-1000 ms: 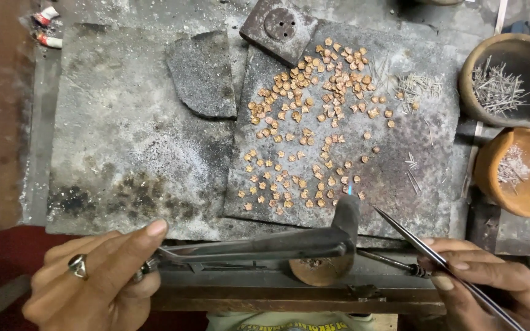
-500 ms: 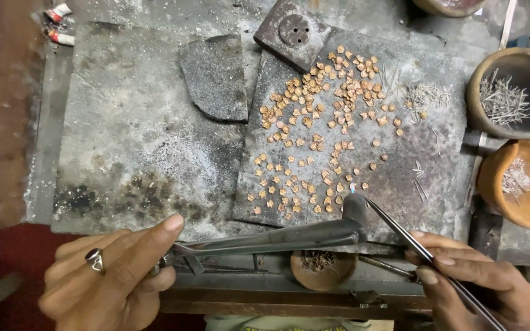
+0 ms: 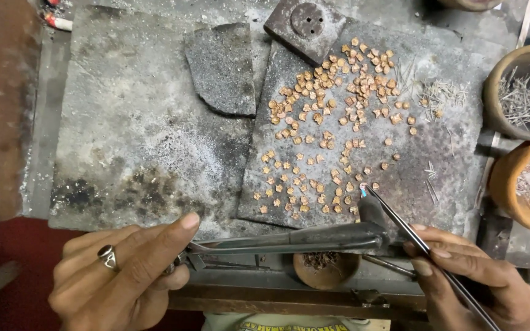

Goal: Using a blowtorch and tweezers to heat and manipulate small metal jewelry components on a soldering block.

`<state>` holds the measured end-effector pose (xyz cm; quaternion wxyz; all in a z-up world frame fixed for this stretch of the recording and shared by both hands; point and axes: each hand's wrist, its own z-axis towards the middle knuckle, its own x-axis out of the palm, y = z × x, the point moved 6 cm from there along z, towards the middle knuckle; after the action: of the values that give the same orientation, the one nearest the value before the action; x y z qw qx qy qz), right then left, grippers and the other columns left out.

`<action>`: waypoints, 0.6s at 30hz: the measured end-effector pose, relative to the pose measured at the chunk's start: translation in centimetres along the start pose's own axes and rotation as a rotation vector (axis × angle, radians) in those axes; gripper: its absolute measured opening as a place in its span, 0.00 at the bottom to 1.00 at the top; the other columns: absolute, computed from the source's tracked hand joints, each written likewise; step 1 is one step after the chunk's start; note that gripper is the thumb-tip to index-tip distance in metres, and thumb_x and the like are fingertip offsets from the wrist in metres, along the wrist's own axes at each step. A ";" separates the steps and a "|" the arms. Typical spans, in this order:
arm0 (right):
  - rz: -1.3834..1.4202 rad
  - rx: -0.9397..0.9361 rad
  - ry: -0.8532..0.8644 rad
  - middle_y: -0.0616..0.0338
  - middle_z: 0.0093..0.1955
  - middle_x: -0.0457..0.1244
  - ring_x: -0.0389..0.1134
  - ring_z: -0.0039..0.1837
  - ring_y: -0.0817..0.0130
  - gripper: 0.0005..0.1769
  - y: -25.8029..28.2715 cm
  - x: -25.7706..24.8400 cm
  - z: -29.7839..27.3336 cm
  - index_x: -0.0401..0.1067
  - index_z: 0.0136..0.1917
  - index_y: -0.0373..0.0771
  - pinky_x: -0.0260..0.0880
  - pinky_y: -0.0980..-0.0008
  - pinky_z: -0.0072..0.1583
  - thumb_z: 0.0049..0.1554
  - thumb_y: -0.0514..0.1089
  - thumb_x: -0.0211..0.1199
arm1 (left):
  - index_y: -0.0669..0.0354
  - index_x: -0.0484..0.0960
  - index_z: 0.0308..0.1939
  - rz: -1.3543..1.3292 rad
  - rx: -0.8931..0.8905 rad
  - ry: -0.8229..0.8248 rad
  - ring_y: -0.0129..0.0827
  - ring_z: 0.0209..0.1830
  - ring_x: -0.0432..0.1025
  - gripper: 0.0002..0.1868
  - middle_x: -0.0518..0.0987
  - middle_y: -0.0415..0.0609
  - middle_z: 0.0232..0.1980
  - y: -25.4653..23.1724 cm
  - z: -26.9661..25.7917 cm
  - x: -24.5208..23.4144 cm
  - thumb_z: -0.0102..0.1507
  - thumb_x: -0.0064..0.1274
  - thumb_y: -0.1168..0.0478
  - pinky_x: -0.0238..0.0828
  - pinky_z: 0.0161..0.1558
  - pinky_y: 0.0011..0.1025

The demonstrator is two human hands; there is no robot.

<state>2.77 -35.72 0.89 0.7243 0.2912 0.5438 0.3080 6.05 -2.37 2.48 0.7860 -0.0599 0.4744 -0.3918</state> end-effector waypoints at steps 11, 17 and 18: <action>-0.068 0.072 0.033 0.35 0.52 0.69 0.77 0.59 0.49 0.04 1.2 0.5 0.6 0.68 0.45 0.26 0.79 0.61 0.66 0.58 0.25 0.62 | 0.66 0.81 0.51 -0.029 0.045 0.018 0.31 0.26 0.79 0.11 0.84 0.51 0.36 0.1 0.2 0.3 0.66 0.51 0.65 0.76 0.29 0.27; -0.046 0.054 0.050 0.36 0.54 0.70 0.77 0.60 0.51 0.06 0.0 0.1 0.3 0.68 0.46 0.27 0.78 0.64 0.66 0.59 0.22 0.61 | 0.67 0.82 0.49 -0.049 0.041 0.015 0.32 0.26 0.80 0.10 0.82 0.50 0.32 0.1 0.2 0.3 0.66 0.51 0.66 0.76 0.28 0.27; -0.046 0.057 0.060 0.36 0.54 0.70 0.77 0.60 0.53 0.06 -0.1 0.0 0.3 0.69 0.46 0.28 0.78 0.65 0.65 0.58 0.23 0.61 | 0.66 0.82 0.50 -0.029 0.023 0.024 0.31 0.26 0.79 0.11 0.83 0.50 0.33 0.2 0.1 0.3 0.66 0.53 0.66 0.76 0.29 0.27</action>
<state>3.04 -35.76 0.86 0.7060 0.2900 0.5803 0.2840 6.26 -2.50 2.21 0.7753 -0.0531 0.4782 -0.4091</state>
